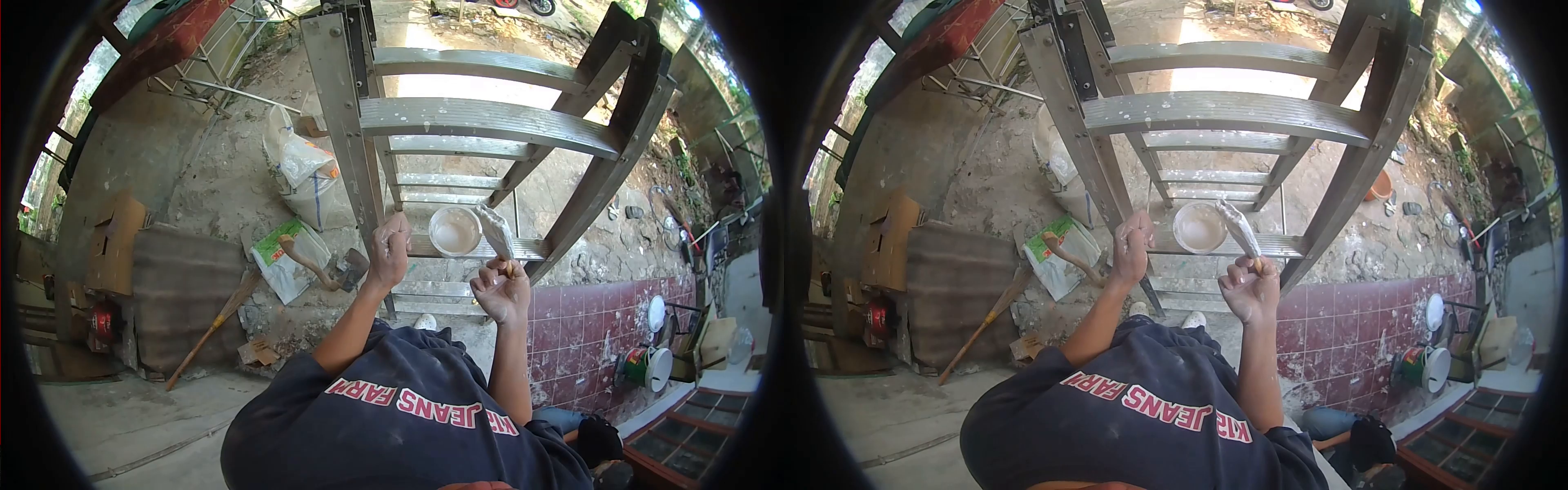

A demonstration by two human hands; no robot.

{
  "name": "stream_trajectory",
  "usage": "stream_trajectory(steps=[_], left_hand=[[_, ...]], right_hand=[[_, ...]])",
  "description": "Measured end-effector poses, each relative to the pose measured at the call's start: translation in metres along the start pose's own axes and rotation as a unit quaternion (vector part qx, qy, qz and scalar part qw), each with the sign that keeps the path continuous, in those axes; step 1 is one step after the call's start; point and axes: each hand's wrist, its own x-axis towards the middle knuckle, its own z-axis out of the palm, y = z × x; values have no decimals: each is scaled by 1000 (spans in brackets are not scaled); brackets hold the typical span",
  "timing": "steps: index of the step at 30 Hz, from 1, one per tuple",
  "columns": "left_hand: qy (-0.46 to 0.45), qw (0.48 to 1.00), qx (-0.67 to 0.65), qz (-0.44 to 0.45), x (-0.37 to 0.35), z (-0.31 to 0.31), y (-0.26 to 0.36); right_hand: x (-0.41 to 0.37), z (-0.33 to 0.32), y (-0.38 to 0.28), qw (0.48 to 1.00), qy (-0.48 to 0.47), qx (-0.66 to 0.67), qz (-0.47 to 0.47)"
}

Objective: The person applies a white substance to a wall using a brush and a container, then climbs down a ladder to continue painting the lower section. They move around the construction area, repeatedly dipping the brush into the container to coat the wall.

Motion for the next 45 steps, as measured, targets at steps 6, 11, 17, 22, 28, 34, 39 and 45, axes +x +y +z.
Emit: stream_trajectory(steps=[6, 11, 17, 22, 28, 34, 39, 45], left_hand=[[-7, 996, -72, -47, -2, 2, 11], [-16, 988, -122, -96, -6, 5, 26], [-43, 986, -136, -86, -12, -1, 35], [-157, 960, -194, -130, -22, -8, 53], [-160, 957, -172, -170, -32, -30, 73], [-126, 978, -115, -123, -56, -83, 84], [-20, 985, -115, -123, -88, -149, 88], [151, 988, 6, -6, -152, -248, 108]], right_hand=[[-2, 1, 0, 995, -23, 56, 74], [-13, 10, 3, 994, -24, 82, 74], [-38, 24, 4, 985, -74, 104, 119], [-73, 25, 13, 988, -32, 108, 107], [-86, 19, 38, 989, -43, 15, 144], [-74, 33, 84, 967, -16, -19, 255], [-59, 51, 142, 947, -16, -78, 311], [-40, 76, 230, 920, -33, -91, 379]])
